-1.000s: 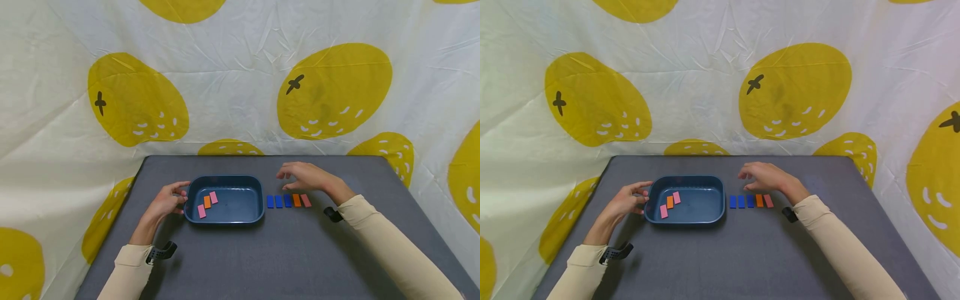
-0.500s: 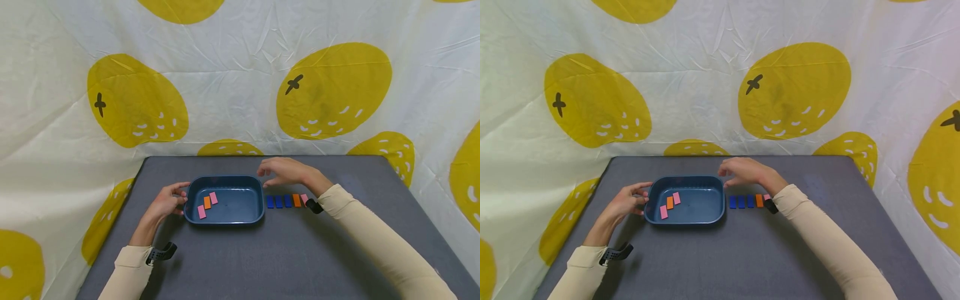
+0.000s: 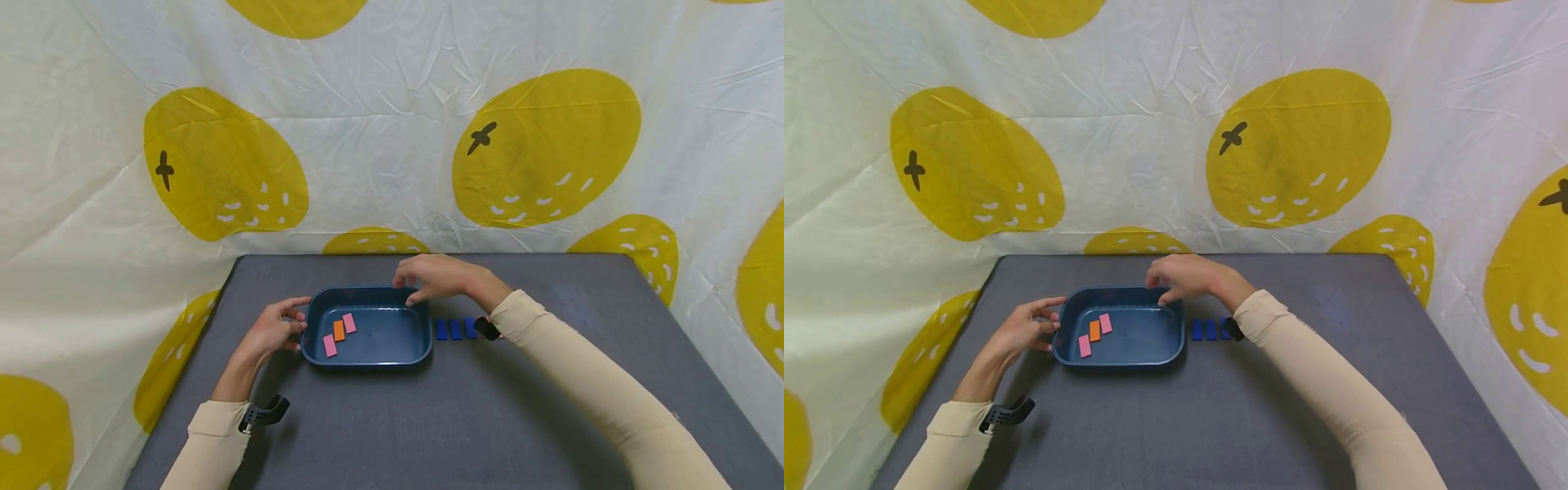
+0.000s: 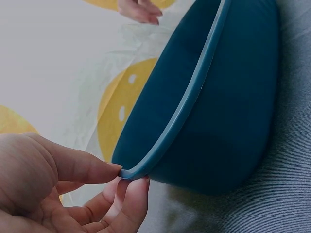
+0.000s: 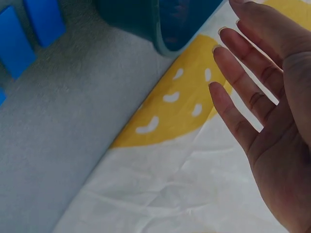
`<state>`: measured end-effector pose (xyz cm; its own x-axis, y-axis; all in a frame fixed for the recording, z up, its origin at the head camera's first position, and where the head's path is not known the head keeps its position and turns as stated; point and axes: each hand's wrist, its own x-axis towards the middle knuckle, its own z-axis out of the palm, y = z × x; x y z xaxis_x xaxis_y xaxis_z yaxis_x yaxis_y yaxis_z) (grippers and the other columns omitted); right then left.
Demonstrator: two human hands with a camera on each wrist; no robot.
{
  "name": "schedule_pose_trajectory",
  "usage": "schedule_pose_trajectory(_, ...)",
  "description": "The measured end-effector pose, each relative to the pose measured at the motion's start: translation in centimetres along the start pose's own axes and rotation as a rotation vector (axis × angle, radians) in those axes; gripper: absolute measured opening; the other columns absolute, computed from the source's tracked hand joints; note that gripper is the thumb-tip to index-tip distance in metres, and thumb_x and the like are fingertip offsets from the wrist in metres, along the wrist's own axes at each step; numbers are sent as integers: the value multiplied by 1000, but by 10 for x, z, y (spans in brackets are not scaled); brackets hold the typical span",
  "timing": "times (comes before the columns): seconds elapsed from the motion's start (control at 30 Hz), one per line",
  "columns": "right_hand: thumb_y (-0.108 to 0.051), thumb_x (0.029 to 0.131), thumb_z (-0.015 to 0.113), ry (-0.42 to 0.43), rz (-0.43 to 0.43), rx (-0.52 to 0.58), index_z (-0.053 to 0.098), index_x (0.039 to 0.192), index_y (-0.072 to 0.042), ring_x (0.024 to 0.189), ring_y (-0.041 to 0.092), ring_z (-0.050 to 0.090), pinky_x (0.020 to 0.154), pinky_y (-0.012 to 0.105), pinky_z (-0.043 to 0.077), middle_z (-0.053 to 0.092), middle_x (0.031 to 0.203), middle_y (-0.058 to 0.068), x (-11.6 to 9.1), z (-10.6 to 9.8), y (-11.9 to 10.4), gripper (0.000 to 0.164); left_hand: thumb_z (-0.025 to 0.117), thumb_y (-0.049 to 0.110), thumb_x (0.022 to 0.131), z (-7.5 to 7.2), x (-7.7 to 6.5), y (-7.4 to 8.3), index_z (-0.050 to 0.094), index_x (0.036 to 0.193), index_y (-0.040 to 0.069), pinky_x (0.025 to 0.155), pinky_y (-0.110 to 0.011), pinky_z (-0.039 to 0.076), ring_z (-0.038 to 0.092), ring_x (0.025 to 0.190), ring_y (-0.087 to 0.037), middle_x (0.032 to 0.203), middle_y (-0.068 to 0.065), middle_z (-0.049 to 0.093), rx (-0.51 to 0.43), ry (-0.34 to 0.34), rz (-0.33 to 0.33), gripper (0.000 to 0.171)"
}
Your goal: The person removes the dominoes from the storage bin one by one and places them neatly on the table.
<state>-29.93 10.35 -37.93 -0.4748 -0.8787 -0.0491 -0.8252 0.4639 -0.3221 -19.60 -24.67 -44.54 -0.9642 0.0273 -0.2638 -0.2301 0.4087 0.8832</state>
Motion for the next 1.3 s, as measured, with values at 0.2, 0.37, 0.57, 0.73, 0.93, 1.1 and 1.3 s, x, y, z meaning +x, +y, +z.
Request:
schedule_pose_trajectory(0.2, -31, 87, 82, -25, -4, -15, 70, 121, -18, 105, 20, 65, 92, 35, 53, 68, 119, 0, 17, 4, -4, 38, 56, -4, 98, -1, -1, 0, 49, 150, 10, 62, -38, 61, 59, 88, -28, 117, -21, 50, -2, -3, 1, 54)
schedule_pose_trajectory(0.37, -33, 88, 81, -51, 9, -25, 69, 124, -19, 104, 17, 64, 92, 34, 54, 68, 122, 2, 27, 6, -7, 40, 56, -4, 98, -1, -1, 1, 48, 151, 10, 63, -38, 61, 59, 88, -28, 117, -21, 49, -1, -3, -2, 55)
schedule_pose_trajectory(0.57, -33, 88, 80, -65, 21, -27, 68, 125, -19, 104, 15, 63, 93, 33, 53, 68, 121, -1, 36, 9, -11, 42, 56, -5, 98, 0, 0, 2, 48, 151, 10, 63, -38, 61, 58, 90, -29, 118, -20, 48, 4, 4, -12, 55)
schedule_pose_trajectory(0.73, -32, 88, 80, -88, 39, -44, 68, 127, -17, 106, 15, 63, 93, 32, 53, 66, 121, -4, 45, 15, -15, 43, 56, -4, 98, 1, 0, 2, 48, 151, 11, 63, -38, 61, 59, 90, -29, 118, -21, 48, 7, 5, -17, 55)
schedule_pose_trajectory(0.93, -32, 88, 80, -115, 37, -69, 67, 130, -15, 111, 17, 61, 96, 37, 52, 64, 123, -2, 53, 20, -22, 46, 56, -5, 98, 1, -1, 1, 49, 150, 11, 63, -38, 61, 58, 88, -28, 118, -21, 49, 8, 8, -10, 55)
schedule_pose_trajectory(1.1, -34, 88, 81, -121, 35, -97, 68, 130, -16, 107, 16, 60, 96, 37, 52, 64, 122, -2, 61, 26, -29, 47, 56, -5, 98, 1, -1, 0, 49, 150, 11, 63, -38, 61, 58, 89, -28, 118, -21, 49, 13, 11, -7, 55)
schedule_pose_trajectory(1.3, -36, 88, 81, -142, 26, -120, 68, 129, -16, 104, 17, 59, 94, 37, 52, 63, 120, -1, 71, 34, -37, 48, 56, -4, 98, 2, 0, 0, 49, 150, 13, 64, -37, 61, 58, 91, -29, 120, -20, 49, 20, 20, -16, 55)
